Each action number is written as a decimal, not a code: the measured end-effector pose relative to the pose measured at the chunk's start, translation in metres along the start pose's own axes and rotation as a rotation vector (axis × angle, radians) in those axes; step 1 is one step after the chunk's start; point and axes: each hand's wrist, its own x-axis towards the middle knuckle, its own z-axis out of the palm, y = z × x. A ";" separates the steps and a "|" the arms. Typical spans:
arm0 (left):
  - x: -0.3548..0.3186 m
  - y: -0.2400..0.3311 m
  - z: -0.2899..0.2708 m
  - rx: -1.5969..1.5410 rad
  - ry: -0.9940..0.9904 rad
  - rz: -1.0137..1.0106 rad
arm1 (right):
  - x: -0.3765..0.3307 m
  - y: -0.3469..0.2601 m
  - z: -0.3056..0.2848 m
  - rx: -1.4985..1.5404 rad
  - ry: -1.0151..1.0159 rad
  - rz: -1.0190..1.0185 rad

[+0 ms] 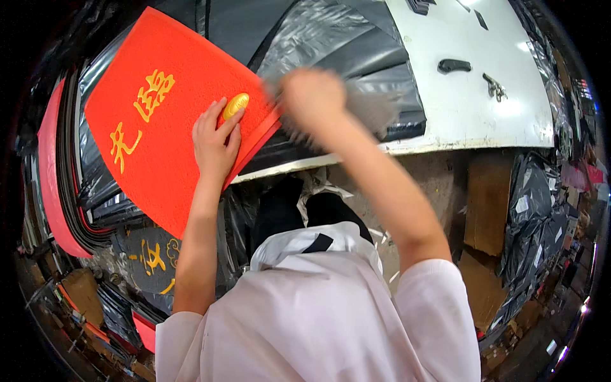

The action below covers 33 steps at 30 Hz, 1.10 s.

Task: The person sprays liquid on a red mat, wipes it with a cloth, and folds it. The person then places the mat into a grey shipping bag, seals the bag with a label, and repeats this process for a grey mat.

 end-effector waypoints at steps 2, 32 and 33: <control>-0.003 0.002 -0.001 -0.007 -0.015 0.005 | -0.032 -0.047 0.034 -0.035 0.037 -0.302; 0.002 0.002 0.003 0.054 0.002 -0.055 | 0.035 0.002 0.012 -0.066 0.076 0.081; 0.001 0.001 0.004 0.054 -0.001 -0.058 | 0.022 -0.026 0.020 -0.077 0.053 -0.020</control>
